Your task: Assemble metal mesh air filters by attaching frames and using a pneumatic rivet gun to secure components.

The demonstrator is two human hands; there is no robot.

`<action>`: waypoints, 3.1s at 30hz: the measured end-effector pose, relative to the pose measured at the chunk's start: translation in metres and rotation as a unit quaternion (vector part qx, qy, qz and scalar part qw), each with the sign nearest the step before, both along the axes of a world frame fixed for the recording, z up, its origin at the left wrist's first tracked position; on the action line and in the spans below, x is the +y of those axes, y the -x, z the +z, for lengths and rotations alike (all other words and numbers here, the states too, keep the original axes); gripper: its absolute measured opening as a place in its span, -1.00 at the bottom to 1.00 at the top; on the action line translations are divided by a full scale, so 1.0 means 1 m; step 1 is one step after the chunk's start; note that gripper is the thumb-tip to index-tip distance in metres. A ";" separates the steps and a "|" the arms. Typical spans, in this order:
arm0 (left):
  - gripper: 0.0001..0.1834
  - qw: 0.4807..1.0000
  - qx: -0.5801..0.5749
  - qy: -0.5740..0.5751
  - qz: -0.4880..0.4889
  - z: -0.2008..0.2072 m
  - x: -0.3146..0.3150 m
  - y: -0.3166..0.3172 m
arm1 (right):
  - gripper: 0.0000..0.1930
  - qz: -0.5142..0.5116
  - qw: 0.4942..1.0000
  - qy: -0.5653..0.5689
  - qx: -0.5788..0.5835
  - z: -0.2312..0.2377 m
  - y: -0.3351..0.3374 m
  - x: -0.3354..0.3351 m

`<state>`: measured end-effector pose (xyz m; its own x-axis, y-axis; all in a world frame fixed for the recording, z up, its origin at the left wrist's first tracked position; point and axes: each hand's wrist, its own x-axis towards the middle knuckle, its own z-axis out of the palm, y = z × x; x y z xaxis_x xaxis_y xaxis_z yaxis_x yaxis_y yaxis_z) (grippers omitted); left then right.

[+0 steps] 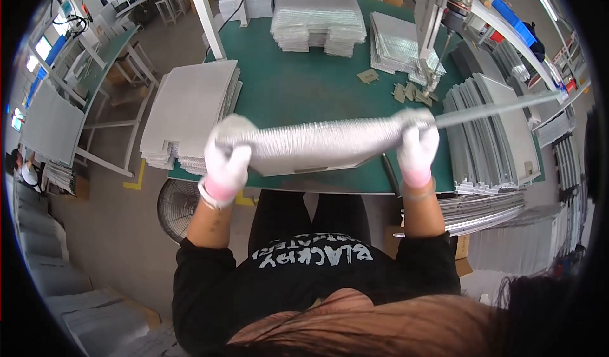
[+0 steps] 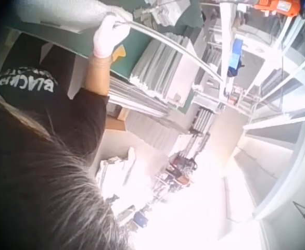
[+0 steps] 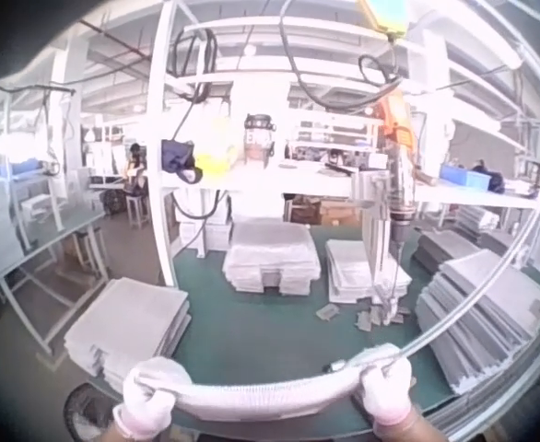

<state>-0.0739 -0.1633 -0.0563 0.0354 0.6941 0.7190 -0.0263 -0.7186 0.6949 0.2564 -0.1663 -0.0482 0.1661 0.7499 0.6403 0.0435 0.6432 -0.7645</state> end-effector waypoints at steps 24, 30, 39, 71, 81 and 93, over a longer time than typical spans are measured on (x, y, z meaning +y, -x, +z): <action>-0.68 0.795 0.588 0.038 -0.143 -0.103 0.015 0.045 | -0.76 0.298 0.932 -0.177 -0.104 -0.084 -0.062 -0.094; -0.45 0.776 0.496 0.117 -0.371 -0.091 0.057 0.003 | -0.76 0.275 0.936 -0.155 -0.152 -0.054 -0.045 -0.097; -0.37 0.692 0.486 0.190 -0.499 -0.137 0.083 -0.118 | -0.63 0.183 0.965 -0.182 -0.054 -0.070 -0.031 -0.110; -0.91 0.996 -0.065 -0.057 -0.023 -0.011 0.010 -0.010 | 0.21 0.001 0.994 -0.070 0.089 -0.003 0.006 0.004; -0.83 0.997 -0.046 0.053 0.041 -0.012 0.022 -0.003 | -0.35 -0.004 0.846 -0.113 -0.521 0.095 -0.037 0.008; -0.77 0.996 -0.063 0.058 -0.029 -0.013 0.017 0.002 | -0.52 0.150 0.780 -0.191 -0.576 0.134 -0.027 0.015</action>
